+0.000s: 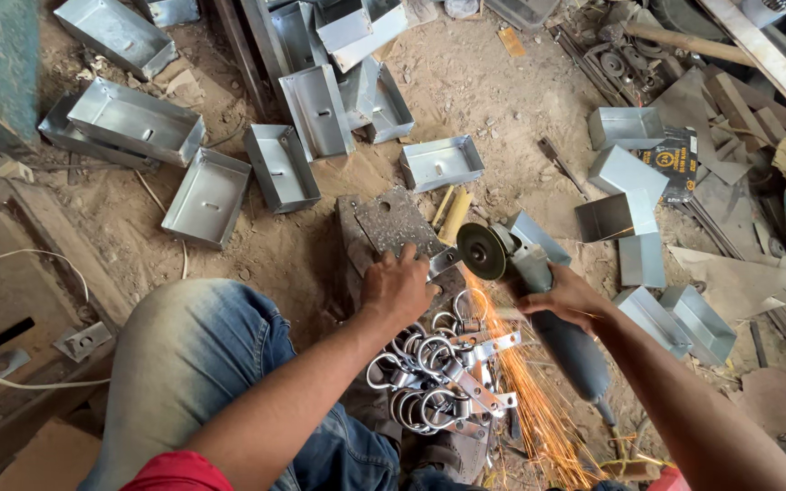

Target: The person uses an angle grinder to smooth the edges of small metal pieces, including brackets and rings, while sitting on a workshop floor surrounded by metal components.

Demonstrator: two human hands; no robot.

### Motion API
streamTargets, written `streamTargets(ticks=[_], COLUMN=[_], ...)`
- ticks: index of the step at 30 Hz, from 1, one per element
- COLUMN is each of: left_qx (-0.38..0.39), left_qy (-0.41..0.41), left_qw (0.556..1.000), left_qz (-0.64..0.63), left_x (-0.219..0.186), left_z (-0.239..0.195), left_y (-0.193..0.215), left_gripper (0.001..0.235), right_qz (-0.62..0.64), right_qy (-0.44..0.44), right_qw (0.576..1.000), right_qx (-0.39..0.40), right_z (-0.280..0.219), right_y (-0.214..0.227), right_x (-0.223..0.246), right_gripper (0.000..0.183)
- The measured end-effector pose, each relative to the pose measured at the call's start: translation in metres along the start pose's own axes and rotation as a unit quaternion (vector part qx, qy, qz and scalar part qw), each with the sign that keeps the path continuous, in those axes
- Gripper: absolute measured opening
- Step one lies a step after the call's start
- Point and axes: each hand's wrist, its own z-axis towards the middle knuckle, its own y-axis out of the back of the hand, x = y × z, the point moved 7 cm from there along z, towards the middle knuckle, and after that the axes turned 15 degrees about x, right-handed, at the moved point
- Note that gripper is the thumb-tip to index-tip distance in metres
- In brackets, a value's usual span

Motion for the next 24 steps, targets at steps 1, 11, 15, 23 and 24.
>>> streamTargets(ticks=[1,11,15,23,24], left_qx=[-0.001,-0.055,-0.045,-0.138,-0.153], left_qy=[0.003,-0.013,-0.017,-0.016,0.009], left_qw=[1.000,0.998,0.999,0.980,0.970], left_qz=[-0.001,-0.001,-0.026,-0.140,-0.186], left_x=[0.002,0.004,0.008,0.045,0.062], left_z=[0.000,-0.001,0.002,-0.009,-0.010], left_y=[0.001,-0.001,-0.004,0.013,0.023], left_gripper=[0.049,0.041,0.045,0.059,0.057], right_qz=[0.001,0.030,0.069,0.148,0.153], right_qy=[-0.006,-0.007,-0.035,-0.012,0.020], right_qw=[1.000,0.999,0.996,0.984,0.978], right_qx=[-0.001,0.019,0.047,-0.095,-0.141], right_z=[0.000,-0.009,-0.023,-0.046,-0.059], right_y=[0.001,-0.001,-0.015,0.061,0.078], right_x=[0.005,0.035,-0.005,-0.081,-0.083], right_gripper=[0.091,0.080,0.079,0.056,0.055])
